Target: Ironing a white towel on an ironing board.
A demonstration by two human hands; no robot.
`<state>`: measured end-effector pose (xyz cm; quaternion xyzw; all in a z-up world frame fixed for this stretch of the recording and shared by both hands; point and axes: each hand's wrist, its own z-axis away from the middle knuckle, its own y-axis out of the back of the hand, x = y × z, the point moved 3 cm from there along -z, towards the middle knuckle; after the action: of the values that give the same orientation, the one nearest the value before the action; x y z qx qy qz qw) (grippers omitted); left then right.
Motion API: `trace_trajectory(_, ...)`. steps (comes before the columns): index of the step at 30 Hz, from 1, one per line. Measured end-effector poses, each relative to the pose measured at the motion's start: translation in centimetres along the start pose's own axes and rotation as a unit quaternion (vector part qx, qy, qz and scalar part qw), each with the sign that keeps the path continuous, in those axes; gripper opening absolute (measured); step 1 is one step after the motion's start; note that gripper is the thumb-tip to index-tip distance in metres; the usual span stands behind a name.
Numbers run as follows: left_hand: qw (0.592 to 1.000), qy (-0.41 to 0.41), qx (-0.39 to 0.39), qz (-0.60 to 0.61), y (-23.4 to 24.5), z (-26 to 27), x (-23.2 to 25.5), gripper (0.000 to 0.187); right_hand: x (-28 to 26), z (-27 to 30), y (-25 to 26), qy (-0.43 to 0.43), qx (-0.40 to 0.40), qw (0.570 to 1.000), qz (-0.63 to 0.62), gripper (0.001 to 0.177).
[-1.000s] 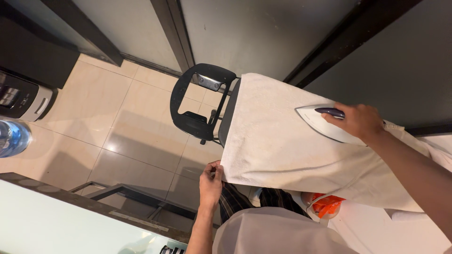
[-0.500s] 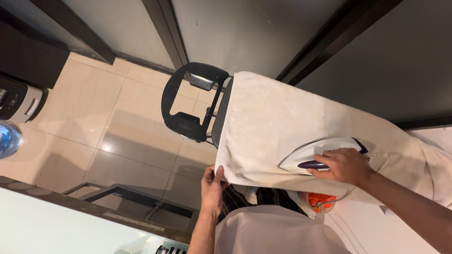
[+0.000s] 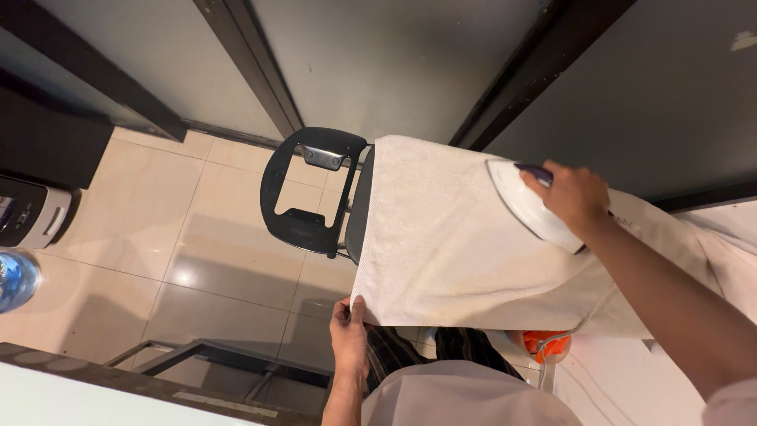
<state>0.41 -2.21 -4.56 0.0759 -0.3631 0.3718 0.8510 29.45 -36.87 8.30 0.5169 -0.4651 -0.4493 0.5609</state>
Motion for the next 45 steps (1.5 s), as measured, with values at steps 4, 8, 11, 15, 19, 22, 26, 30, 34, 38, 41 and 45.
trace_trajectory(4,0.994,-0.053,0.019,-0.09,-0.3,0.0,0.6,0.025,-0.8,-1.1,0.1,-0.028,0.025,0.999,-0.019,0.056)
trace_trajectory(8,0.963,-0.118,0.069,-0.231,-0.9,-0.7,1.7,0.031,-5.3,-1.6,0.4,0.08,-0.07,0.994,0.002,0.059)
trace_trajectory(11,0.955,-0.094,0.062,-0.275,-1.2,-0.7,2.6,0.034,-7.7,-2.5,0.6,0.131,-0.059,0.989,0.025,0.062)
trace_trajectory(15,0.965,-0.13,0.035,-0.227,-0.4,-0.8,1.7,0.036,-9.2,-3.9,0.4,0.035,-0.041,0.996,-0.067,0.06)
trace_trajectory(19,0.996,-0.075,0.0,-0.047,-1.2,-0.3,1.6,0.036,-10.7,-1.6,1.2,0.173,-0.084,0.981,0.012,0.06)
trace_trajectory(22,0.998,-0.055,0.02,-0.016,-1.1,0.4,1.3,0.033,-11.6,0.5,0.8,0.301,-0.093,0.949,0.001,0.058)
trace_trajectory(26,0.996,-0.068,0.041,-0.046,-1.7,1.4,2.6,0.031,-12.2,-0.6,1.0,0.202,-0.046,0.978,-0.005,0.057)
trace_trajectory(30,0.984,-0.118,0.086,-0.105,-2.1,2.0,3.9,0.031,-14.2,1.4,1.1,0.252,-0.192,0.946,0.068,0.064)
trace_trajectory(34,0.979,-0.15,0.099,-0.101,-2.1,2.2,4.1,0.031,-15.6,2.8,0.1,0.394,-0.002,0.919,-0.033,0.06)
trace_trajectory(38,0.975,-0.148,0.11,-0.128,-1.8,2.2,4.1,0.031,-17.6,3.1,0.8,0.321,-0.088,0.943,-0.014,0.06)
trace_trajectory(41,0.969,-0.159,0.116,-0.148,-1.7,1.6,3.6,0.032,-18.6,3.8,0.8,0.41,-0.113,0.905,-0.017,0.061)
trace_trajectory(45,0.96,-0.18,0.125,-0.176,-1.5,1.4,3.2,0.031,-19.7,3.1,1.0,0.358,-0.079,0.929,-0.049,0.059)
